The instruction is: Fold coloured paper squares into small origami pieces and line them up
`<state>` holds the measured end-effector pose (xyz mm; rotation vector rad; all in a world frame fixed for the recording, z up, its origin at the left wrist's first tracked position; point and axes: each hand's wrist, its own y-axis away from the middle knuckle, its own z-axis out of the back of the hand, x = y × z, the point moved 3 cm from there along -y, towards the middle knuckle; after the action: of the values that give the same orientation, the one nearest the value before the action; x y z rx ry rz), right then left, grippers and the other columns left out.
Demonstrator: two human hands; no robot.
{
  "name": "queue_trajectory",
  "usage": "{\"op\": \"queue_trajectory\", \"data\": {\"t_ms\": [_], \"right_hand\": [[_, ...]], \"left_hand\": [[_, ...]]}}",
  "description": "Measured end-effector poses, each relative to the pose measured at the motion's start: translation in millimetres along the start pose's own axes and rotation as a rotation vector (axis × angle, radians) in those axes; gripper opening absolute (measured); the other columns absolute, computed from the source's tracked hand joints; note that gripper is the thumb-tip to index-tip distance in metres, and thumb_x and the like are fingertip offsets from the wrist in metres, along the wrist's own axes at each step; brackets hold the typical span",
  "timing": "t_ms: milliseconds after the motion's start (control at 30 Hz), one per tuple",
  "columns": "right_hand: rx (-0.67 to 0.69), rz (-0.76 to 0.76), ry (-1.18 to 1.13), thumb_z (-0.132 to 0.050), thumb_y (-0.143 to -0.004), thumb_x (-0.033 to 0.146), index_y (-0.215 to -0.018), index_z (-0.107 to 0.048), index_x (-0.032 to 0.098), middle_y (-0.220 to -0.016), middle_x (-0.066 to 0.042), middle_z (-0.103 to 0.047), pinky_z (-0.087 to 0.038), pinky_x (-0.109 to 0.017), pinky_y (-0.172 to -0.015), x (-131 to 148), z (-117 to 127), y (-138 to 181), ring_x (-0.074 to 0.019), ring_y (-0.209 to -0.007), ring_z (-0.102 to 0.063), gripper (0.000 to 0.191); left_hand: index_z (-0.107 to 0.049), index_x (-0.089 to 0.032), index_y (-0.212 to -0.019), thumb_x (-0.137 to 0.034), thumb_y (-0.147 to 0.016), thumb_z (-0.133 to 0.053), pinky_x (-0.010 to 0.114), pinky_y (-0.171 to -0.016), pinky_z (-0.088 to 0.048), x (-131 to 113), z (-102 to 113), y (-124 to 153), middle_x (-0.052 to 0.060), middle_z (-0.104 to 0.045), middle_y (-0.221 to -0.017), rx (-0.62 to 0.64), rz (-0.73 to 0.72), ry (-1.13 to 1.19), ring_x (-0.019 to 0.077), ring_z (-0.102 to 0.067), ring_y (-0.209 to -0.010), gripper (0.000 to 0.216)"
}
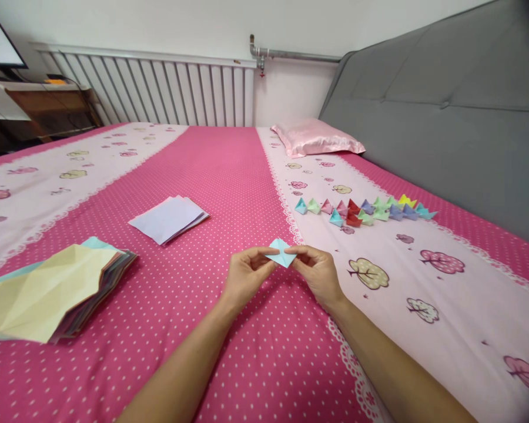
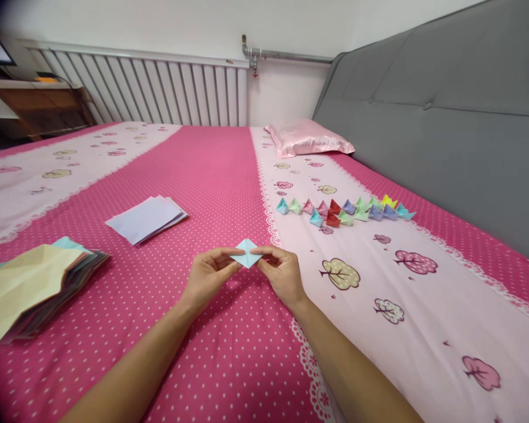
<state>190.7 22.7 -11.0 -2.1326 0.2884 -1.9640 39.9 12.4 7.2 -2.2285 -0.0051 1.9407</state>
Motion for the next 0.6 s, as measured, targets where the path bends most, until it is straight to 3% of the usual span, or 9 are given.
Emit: {"op": "queue_trajectory", "data": {"t_ms": [233,600], "right_hand": [[0.018,0.001,0.010,-0.069,-0.070,0.025,-0.082,-0.071,0.023,-0.083,-0.001,-0.071,-0.050,-0.029,-0.074,5,-1,2,-0.0157,-0.077,-0.064,0.013],[0.021,0.046,0.104,-0.067,-0.073,0.029,-0.078,-0.072,0.021,-0.082,-0.002,-0.070,-0.049,-0.030,-0.075,11,-3,3,-0.0165,-0.077,-0.063,0.011]], "left_hand": [[-0.068,-0.014,-0.084,-0.025,-0.067,-0.069,0.026,-0.068,-0.050,-1,1,0,0.008,-0.072,-0.085,-0.022,-0.007,-0.050,0.0164,-0.066,-0.074,0.020],[-0.073,-0.018,-0.083,-0.036,-0.072,-0.065,0.025,-0.060,-0.050,-1,6,3,0.005,-0.072,-0.073,-0.113,-0.019,-0.211,0.0141,-0.063,-0.062,0.022]]}}
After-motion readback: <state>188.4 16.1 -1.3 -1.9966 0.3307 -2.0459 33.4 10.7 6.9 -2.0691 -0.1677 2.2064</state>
